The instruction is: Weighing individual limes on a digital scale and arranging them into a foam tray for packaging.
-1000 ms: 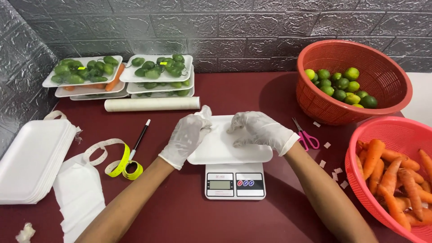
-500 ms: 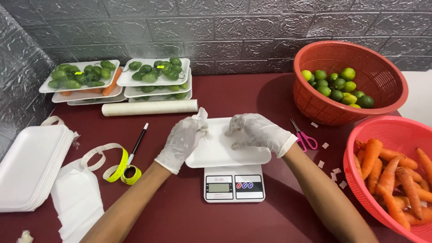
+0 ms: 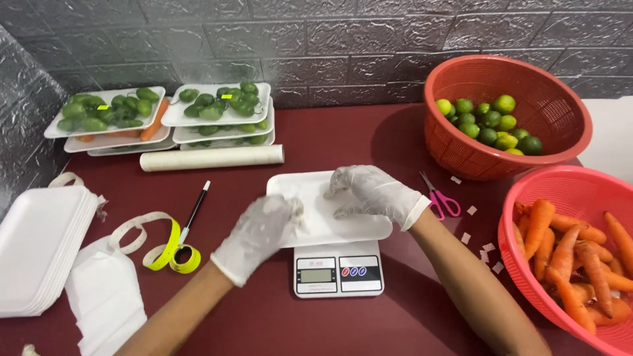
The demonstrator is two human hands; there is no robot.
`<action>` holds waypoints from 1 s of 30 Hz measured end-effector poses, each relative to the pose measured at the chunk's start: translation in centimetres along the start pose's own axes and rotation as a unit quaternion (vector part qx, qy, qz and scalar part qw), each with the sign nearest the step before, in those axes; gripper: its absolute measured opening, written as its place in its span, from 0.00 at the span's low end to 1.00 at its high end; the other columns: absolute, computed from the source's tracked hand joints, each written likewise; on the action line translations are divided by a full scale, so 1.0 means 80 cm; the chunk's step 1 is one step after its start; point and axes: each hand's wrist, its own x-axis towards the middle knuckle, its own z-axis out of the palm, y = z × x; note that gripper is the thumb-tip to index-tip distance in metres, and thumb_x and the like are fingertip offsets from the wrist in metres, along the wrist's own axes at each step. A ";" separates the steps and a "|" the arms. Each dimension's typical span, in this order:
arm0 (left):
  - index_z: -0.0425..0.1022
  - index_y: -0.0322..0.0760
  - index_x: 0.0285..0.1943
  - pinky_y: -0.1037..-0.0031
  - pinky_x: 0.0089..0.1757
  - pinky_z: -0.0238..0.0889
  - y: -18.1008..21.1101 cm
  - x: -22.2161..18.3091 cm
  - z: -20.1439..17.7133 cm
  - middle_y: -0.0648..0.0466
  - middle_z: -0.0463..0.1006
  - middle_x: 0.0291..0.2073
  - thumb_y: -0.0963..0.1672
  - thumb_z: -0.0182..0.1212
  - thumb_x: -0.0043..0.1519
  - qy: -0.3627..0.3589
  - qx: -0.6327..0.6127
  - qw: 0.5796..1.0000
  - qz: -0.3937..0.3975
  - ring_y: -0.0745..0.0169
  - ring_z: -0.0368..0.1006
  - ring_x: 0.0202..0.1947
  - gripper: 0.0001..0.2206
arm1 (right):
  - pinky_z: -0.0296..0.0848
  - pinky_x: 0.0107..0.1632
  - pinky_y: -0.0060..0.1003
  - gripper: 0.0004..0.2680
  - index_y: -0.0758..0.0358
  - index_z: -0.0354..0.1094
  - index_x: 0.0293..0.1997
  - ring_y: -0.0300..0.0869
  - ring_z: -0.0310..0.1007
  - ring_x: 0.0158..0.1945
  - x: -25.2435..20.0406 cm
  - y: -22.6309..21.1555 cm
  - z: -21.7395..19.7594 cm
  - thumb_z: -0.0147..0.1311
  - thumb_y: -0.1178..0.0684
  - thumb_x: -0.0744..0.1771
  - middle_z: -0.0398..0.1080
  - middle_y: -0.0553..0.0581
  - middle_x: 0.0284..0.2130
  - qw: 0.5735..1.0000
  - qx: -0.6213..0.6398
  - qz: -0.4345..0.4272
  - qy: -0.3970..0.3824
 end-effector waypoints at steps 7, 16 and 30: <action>0.81 0.52 0.47 0.67 0.44 0.74 -0.043 0.033 0.022 0.58 0.80 0.37 0.47 0.64 0.62 0.050 0.167 0.983 0.067 0.59 0.79 0.44 0.07 | 0.74 0.61 0.51 0.14 0.48 0.78 0.49 0.51 0.74 0.58 -0.005 -0.013 -0.003 0.70 0.56 0.60 0.75 0.55 0.48 0.998 0.054 0.043 -0.006; 0.79 0.43 0.43 0.56 0.39 0.77 -0.025 0.016 0.017 0.49 0.80 0.35 0.51 0.65 0.59 0.091 0.111 0.984 0.106 0.45 0.80 0.41 0.12 | 0.75 0.60 0.51 0.16 0.50 0.77 0.51 0.53 0.74 0.58 0.000 0.000 -0.002 0.72 0.55 0.59 0.75 0.56 0.48 1.000 0.007 0.000 -0.009; 0.79 0.46 0.43 0.52 0.44 0.75 -0.016 0.060 0.020 0.54 0.84 0.35 0.51 0.67 0.55 0.092 -0.007 0.994 0.059 0.48 0.81 0.43 0.12 | 0.75 0.58 0.52 0.23 0.56 0.67 0.57 0.55 0.75 0.54 -0.006 0.011 -0.013 0.73 0.48 0.59 0.76 0.59 0.44 0.992 -0.078 -0.097 -0.004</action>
